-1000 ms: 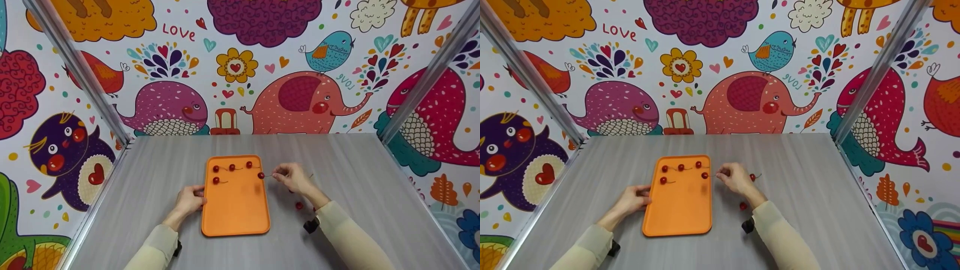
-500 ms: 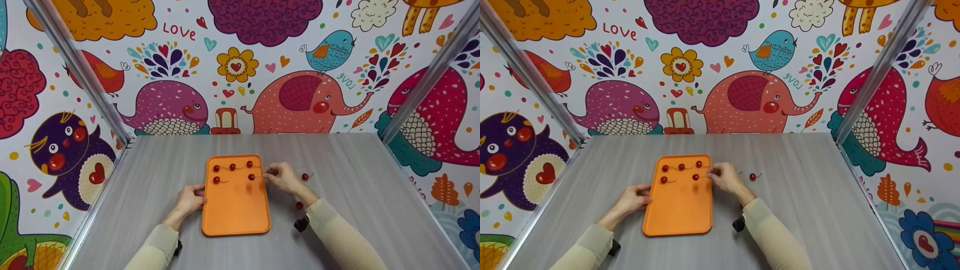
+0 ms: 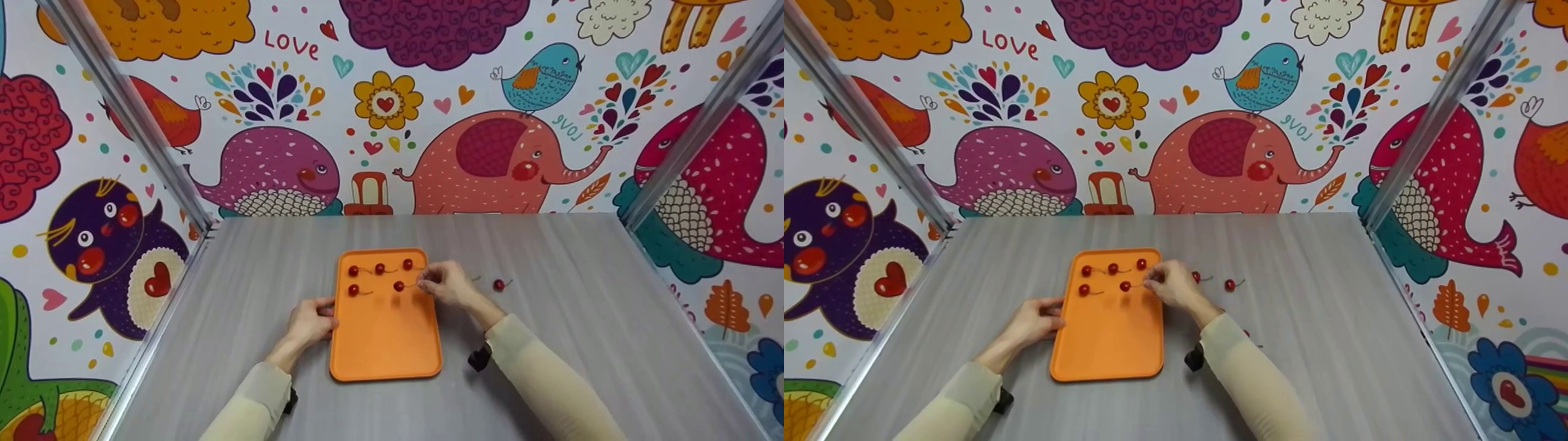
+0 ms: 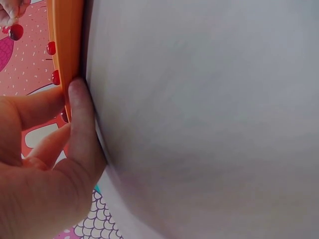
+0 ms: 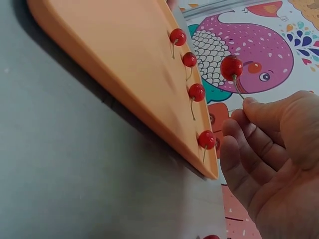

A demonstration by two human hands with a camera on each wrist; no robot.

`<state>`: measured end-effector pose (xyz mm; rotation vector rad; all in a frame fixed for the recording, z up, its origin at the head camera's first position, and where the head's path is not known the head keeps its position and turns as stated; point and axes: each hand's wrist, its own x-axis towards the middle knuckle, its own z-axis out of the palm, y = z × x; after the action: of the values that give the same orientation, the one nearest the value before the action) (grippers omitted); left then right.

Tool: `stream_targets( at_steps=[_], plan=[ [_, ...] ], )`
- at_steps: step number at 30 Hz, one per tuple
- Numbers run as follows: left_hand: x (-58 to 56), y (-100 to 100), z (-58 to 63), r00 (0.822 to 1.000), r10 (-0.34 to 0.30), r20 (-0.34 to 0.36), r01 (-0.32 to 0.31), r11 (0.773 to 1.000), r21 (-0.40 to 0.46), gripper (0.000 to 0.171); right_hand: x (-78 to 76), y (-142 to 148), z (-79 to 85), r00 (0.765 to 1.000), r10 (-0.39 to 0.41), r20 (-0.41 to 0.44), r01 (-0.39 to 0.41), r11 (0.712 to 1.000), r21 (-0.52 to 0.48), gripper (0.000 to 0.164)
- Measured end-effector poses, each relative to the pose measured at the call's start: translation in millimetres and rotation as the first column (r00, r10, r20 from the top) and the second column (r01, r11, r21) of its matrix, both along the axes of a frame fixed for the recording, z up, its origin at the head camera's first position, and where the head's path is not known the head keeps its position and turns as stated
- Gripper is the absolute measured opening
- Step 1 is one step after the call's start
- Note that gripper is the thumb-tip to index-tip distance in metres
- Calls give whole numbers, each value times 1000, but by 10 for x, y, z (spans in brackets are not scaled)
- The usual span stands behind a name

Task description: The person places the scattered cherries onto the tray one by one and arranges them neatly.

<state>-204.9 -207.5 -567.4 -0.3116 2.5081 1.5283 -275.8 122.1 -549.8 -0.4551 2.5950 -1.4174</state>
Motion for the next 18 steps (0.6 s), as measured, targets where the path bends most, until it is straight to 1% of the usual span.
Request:
stream_targets(
  at_steps=[5, 11, 18],
  plan=[
    [-3, -5, -2, 1000, 4, 3, -4, 1000, 19, 61, -41, -129, -13, 1000, 6, -10, -5, 1000, 27, 12],
    [-11, -3, -13, 1000, 0, -5, 0, 1000, 8, 61, -95, -301, -22, 999, -2, -33, 6, 994, 106, 13],
    [-10, 1, -13, 1000, -4, -2, 4, 1000, 9, 60, -143, -432, -60, 993, 10, -115, 12, 982, 186, 12]
  ],
)
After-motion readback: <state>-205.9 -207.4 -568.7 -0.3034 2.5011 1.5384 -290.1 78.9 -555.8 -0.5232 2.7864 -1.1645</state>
